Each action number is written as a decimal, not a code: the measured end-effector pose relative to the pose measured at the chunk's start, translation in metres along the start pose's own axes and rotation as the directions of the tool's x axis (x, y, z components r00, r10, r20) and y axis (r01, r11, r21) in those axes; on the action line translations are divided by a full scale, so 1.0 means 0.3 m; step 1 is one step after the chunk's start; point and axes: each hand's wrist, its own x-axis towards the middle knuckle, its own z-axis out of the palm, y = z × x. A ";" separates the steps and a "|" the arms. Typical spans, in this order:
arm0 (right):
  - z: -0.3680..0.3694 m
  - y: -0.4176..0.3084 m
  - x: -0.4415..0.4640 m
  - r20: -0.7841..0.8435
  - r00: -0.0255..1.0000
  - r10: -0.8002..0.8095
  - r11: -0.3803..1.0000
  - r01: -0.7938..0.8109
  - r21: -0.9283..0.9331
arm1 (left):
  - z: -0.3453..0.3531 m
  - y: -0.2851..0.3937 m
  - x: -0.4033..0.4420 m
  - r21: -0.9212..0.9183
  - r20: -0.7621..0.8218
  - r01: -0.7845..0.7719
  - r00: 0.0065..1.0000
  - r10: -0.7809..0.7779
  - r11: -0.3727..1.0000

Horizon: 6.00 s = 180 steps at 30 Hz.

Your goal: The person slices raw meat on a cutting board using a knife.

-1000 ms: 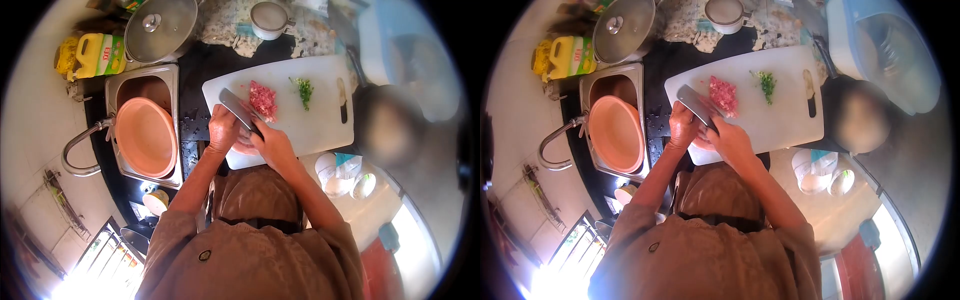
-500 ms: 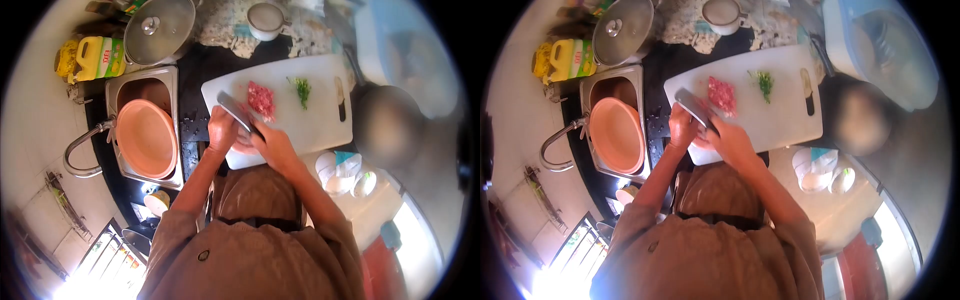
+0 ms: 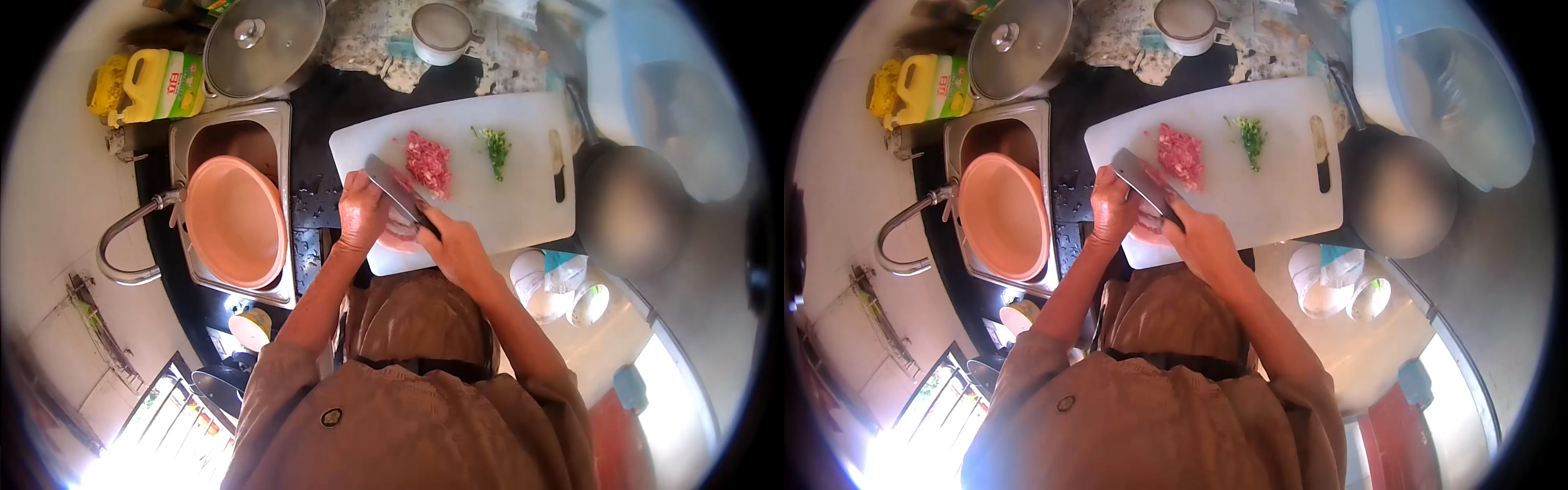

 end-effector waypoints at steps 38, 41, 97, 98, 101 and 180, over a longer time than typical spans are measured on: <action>-0.010 -0.008 0.094 0.064 0.995 -0.083 0.996 0.080 0.045 | -0.006 0.006 0.004 -0.024 0.005 -0.004 1.000 0.004 1.000; -0.057 -0.036 0.034 0.145 0.983 0.112 0.976 -0.136 0.171 | -0.003 -0.004 0.008 -0.030 -0.034 -0.020 0.999 0.019 0.999; 0.047 -0.012 0.114 0.049 0.997 -0.055 0.997 0.057 -0.047 | -0.016 -0.020 -0.017 -0.053 -0.017 0.033 0.999 -0.034 0.998; 0.033 -0.020 0.067 0.049 0.998 -0.046 0.998 0.048 -0.047 | -0.020 -0.012 -0.027 -0.057 -0.010 0.035 0.999 -0.036 0.998; -0.019 -0.034 0.012 0.058 0.998 0.019 0.998 -0.022 0.051 | -0.010 -0.029 -0.017 -0.021 -0.050 0.004 0.999 -0.005 1.000; 0.016 -0.031 0.002 -0.012 0.999 -0.040 0.999 0.040 -0.018 | 0.006 -0.024 -0.023 -0.010 -0.027 0.071 0.997 -0.071 0.997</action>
